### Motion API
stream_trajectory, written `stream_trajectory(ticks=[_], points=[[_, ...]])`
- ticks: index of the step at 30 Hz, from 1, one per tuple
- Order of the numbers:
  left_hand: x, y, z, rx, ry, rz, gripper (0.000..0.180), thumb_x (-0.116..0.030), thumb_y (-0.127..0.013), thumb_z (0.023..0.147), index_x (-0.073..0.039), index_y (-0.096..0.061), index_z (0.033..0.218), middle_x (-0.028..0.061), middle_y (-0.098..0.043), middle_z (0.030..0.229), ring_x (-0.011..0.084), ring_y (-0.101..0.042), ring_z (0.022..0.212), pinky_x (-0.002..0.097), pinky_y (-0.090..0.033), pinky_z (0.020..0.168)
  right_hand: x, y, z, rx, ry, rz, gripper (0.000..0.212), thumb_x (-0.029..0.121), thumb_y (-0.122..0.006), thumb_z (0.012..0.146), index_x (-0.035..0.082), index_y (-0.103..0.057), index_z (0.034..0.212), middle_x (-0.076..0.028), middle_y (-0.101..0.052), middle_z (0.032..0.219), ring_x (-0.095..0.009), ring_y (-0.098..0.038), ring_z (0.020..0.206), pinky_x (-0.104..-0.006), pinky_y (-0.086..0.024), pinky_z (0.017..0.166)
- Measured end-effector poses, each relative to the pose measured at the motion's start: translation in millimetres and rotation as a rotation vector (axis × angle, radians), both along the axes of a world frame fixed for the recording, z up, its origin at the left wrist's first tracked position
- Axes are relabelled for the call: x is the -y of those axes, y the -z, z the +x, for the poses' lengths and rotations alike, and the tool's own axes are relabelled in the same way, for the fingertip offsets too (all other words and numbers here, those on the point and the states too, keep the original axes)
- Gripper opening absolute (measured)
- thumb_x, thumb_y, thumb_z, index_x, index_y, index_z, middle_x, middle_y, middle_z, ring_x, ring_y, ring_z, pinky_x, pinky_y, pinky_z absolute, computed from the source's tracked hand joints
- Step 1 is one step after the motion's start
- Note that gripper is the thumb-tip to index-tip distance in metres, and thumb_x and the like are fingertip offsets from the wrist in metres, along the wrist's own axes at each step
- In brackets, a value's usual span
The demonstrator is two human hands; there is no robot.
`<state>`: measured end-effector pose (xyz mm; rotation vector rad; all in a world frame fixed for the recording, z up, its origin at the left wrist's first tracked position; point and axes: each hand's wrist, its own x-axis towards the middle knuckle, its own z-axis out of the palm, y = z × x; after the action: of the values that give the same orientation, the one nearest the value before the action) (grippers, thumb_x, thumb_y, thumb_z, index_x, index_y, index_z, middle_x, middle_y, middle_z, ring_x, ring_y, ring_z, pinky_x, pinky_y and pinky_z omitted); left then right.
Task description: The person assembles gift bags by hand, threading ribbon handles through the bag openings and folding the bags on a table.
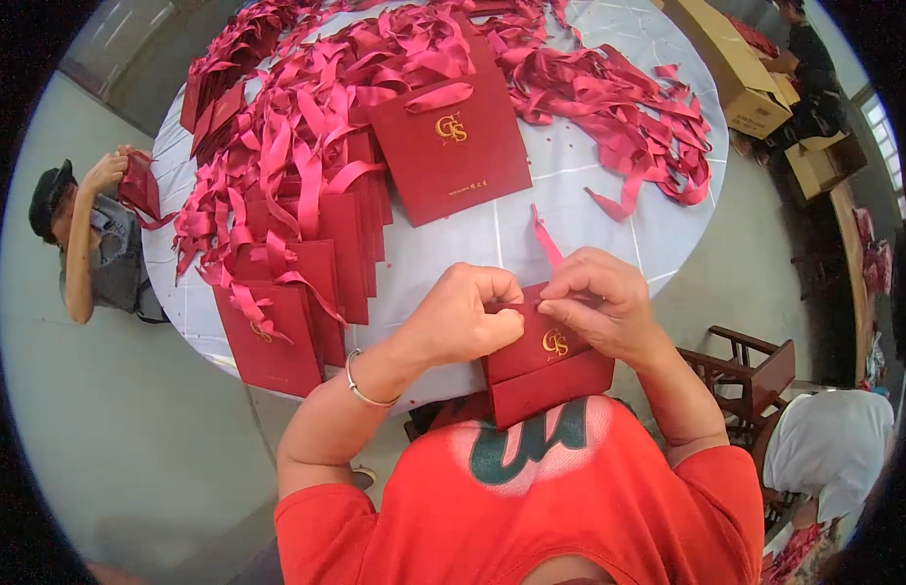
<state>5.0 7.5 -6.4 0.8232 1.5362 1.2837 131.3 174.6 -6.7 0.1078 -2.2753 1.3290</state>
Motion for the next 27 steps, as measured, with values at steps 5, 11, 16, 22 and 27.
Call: stream_trajectory(ticks=[5, 11, 16, 22, 27], points=[[1.8, 5.6, 5.6, -0.299, -0.026, -0.022, 0.010, -0.004, -0.061, 0.077, -0.001, -0.055, 0.069, -0.0066, -0.051, 0.064, 0.0013, -0.042, 0.060, 0.0214, -0.034, 0.049, 3.5, -2.6, -0.9, -0.014, -0.006, 0.032, 0.016, 0.003, -0.077, 0.070, 0.003, -0.062, 0.078, -0.007, -0.062, 0.073, -0.023, -0.060, 0.067, -0.0324, -0.047, 0.062], [-0.2, -3.1, -4.7, 0.000, 0.003, 0.047, 0.007, -0.006, -0.061, 0.084, -0.002, -0.056, 0.081, -0.0067, -0.050, 0.065, 0.0005, -0.042, 0.057, 0.0204, -0.033, 0.048, 4.8, 5.1, -0.7, 0.036, 0.105, -0.137, 0.012, 0.001, -0.074, 0.075, 0.000, -0.064, 0.082, -0.009, -0.063, 0.080, -0.017, -0.061, 0.072, -0.0278, -0.048, 0.064], [4.8, -16.3, -12.2, 0.158, 0.045, -0.075, 0.007, -0.005, -0.053, 0.088, 0.000, -0.058, 0.091, -0.0038, -0.052, 0.064, 0.0019, -0.042, 0.046, 0.0203, -0.032, 0.042, 6.4, -2.7, 6.4, 0.109, 0.167, -0.171, 0.011, 0.000, -0.073, 0.075, 0.000, -0.065, 0.082, -0.009, -0.064, 0.080, -0.017, -0.062, 0.072, -0.0273, -0.048, 0.063], [6.0, -17.0, -13.2, 0.100, 0.079, -0.072, 0.009, -0.004, -0.051, 0.090, 0.001, -0.058, 0.093, -0.0021, -0.053, 0.064, 0.0027, -0.042, 0.043, 0.0206, -0.032, 0.039, 12.4, -9.9, 8.4, -0.070, 0.033, 0.112, 0.018, -0.004, -0.075, 0.070, 0.002, -0.065, 0.083, -0.010, -0.063, 0.073, -0.021, -0.063, 0.065, -0.0290, -0.049, 0.056], [6.1, -18.1, -11.6, 0.095, 0.056, -0.057, 0.011, -0.004, -0.050, 0.091, 0.002, -0.059, 0.094, -0.0024, -0.053, 0.061, 0.0024, -0.042, 0.043, 0.0203, -0.032, 0.040, 16.4, -12.8, 8.8, -0.126, -0.037, 0.215, 0.019, 0.000, -0.076, 0.069, 0.002, -0.065, 0.085, -0.010, -0.065, 0.077, -0.024, -0.064, 0.065, -0.0307, -0.050, 0.053]])
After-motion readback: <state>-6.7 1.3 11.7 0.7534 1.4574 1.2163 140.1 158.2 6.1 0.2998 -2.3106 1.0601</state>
